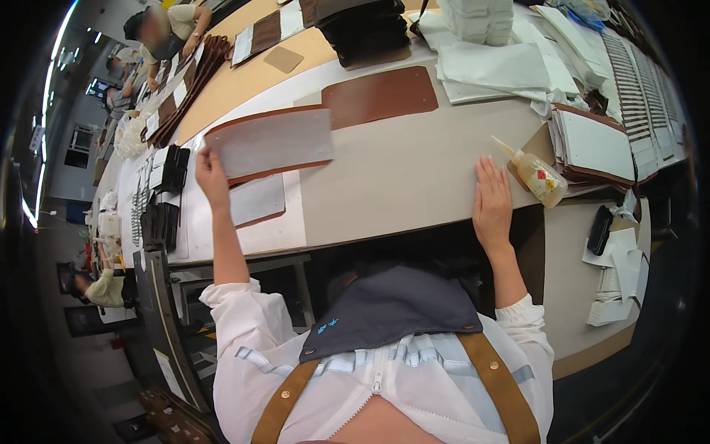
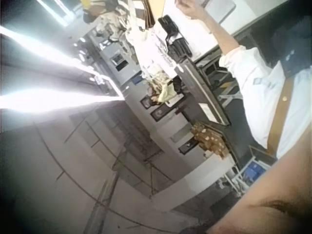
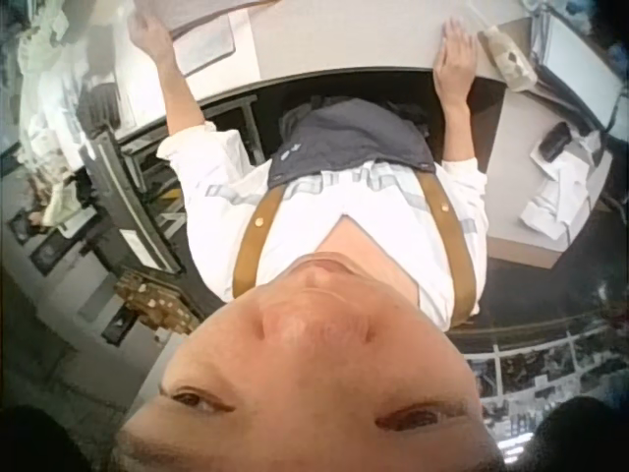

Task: The person applies glue from a bottle onto rectangular brown leather pieces and then places white fabric inserts on top. They press the layers together to secure the bond and repeat the process for multiple items, stacking the finished pieces on the table.

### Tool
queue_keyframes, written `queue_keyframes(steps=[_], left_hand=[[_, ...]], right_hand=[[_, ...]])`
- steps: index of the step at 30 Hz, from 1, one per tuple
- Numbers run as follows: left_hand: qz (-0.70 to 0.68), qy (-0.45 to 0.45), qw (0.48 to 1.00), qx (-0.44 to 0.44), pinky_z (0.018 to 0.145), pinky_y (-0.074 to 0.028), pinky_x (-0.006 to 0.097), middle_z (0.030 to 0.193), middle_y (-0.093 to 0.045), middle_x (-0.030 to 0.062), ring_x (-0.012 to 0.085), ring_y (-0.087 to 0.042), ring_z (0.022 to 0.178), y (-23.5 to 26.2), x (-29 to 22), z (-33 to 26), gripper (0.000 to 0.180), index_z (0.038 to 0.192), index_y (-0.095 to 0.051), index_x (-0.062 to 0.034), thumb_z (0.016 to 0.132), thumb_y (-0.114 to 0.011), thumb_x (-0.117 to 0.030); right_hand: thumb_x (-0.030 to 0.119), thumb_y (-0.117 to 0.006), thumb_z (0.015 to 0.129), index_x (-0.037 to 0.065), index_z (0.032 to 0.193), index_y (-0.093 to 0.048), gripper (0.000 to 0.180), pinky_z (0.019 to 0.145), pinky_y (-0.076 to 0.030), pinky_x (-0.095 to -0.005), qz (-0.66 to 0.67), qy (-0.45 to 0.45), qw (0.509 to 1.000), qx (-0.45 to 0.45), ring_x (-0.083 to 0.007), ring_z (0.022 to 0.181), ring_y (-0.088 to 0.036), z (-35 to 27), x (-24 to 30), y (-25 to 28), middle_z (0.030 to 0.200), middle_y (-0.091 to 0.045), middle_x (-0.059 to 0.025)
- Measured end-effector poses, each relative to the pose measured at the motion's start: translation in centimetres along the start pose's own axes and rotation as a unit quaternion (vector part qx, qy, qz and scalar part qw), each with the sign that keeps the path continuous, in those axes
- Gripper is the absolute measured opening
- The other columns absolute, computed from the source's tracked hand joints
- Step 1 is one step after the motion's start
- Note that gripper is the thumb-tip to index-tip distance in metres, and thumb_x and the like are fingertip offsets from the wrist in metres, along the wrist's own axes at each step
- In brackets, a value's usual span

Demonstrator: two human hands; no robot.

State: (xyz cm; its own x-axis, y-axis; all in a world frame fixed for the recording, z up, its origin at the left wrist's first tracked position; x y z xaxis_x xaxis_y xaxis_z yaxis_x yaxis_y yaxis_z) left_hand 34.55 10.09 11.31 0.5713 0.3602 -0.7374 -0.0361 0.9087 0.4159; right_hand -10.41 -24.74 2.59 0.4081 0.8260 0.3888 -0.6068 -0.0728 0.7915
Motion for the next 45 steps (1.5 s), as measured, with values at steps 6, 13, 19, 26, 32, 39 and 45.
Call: queue_keyframes(steps=[6, 13, 19, 26, 32, 39, 45], left_hand=[[0.170, 0.015, 0.985, -0.010, 0.082, -0.051, 0.033, 0.101, -0.070, 0.0146, 0.0187, -0.065, 0.090, 6.6, 13.1, 6.0, 0.035, 0.120, -0.059, 0.0054, 0.101, -0.056, -0.024], [0.209, -0.182, 0.959, 0.065, 0.107, -0.038, 0.047, 0.127, -0.059, 0.0229, 0.0388, -0.051, 0.124, -9.0, 2.8, 1.1, 0.042, 0.128, -0.056, 0.0002, 0.094, -0.064, -0.024], [0.047, -0.002, 0.965, 0.259, 0.089, -0.050, 0.040, 0.121, -0.062, 0.0193, 0.0323, -0.061, 0.108, -23.2, -0.4, -3.0, 0.046, 0.124, -0.060, 0.0024, 0.090, -0.069, -0.027], [-0.023, 0.241, 0.905, 0.351, 0.062, -0.049, 0.031, 0.091, -0.063, 0.0091, 0.0157, -0.060, 0.076, -27.8, 2.2, -2.5, 0.046, 0.115, -0.063, 0.0064, 0.089, -0.069, -0.031], [0.047, 0.065, 0.947, 0.312, 0.061, -0.051, 0.037, 0.078, -0.069, 0.0146, 0.0259, -0.067, 0.069, -27.6, -1.4, -2.1, 0.037, 0.109, -0.065, 0.0023, 0.090, -0.067, -0.029], [0.022, -0.187, 0.955, 0.228, 0.063, -0.050, 0.039, 0.076, -0.070, 0.0136, 0.0309, -0.066, 0.066, -20.7, -22.1, -3.7, 0.022, 0.103, -0.062, -0.0033, 0.098, -0.059, -0.025], [-0.168, -0.170, 0.949, 0.206, 0.058, -0.043, 0.023, 0.071, -0.065, 0.0017, 0.0059, -0.048, 0.061, -17.4, -29.1, -3.5, 0.020, 0.109, -0.066, -0.0017, 0.099, -0.059, -0.017]], right_hand=[[0.003, -0.047, 0.097, 0.000, 0.133, -0.055, 0.038, 0.117, -0.031, -0.0478, -0.004, 0.001, 1.000, 0.002, -0.0318, 0.136, -0.046, 0.1, 0.3, -0.2, 0.141, -0.054, -0.0159], [0.004, -0.052, 0.097, 0.000, 0.126, -0.060, 0.031, 0.113, -0.034, -0.0456, 0.073, -0.039, 0.996, -0.015, -0.0316, 0.132, -0.050, -0.3, -1.7, 1.2, 0.138, -0.056, -0.0158], [0.011, -0.062, 0.094, 0.002, 0.131, -0.056, 0.038, 0.106, -0.037, -0.0450, -0.117, -0.075, 0.973, -0.187, -0.0347, 0.121, -0.051, 0.9, -3.3, 10.5, 0.127, -0.058, -0.0161], [0.040, -0.069, 0.093, 0.003, 0.147, -0.041, 0.071, 0.111, -0.034, -0.0423, 0.139, -0.314, 0.937, -0.065, -0.0320, 0.130, -0.045, -4.7, -15.3, 8.3, 0.137, -0.049, -0.0206], [0.031, -0.074, 0.091, 0.006, 0.144, -0.042, 0.067, 0.107, -0.039, -0.0389, 0.188, -0.288, 0.938, -0.051, -0.0296, 0.125, -0.052, -4.5, -15.2, 6.9, 0.134, -0.053, -0.0172], [0.020, -0.069, 0.095, 0.005, 0.139, -0.045, 0.052, 0.088, -0.056, -0.0353, 0.504, -0.281, 0.780, -0.240, -0.0217, 0.115, -0.059, -4.9, -16.1, 9.5, 0.132, -0.056, -0.0107], [0.036, -0.062, 0.098, 0.005, 0.138, -0.050, 0.051, 0.084, -0.056, -0.0342, 0.579, -0.253, 0.702, -0.330, -0.0245, 0.104, -0.066, -4.8, -17.3, 13.2, 0.126, -0.062, -0.0140]])
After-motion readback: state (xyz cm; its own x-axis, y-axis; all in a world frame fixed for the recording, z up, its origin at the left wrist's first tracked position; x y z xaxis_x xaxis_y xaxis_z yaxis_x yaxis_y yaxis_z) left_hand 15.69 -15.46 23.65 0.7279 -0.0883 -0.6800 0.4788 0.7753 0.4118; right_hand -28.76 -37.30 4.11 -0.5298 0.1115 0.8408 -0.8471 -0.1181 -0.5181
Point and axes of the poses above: each hand's wrist, its own z-axis towards the middle knuckle, its own y-axis out of the back of the hand, x = y × z, the point moved 10 cm from there along z, towards the middle knuckle
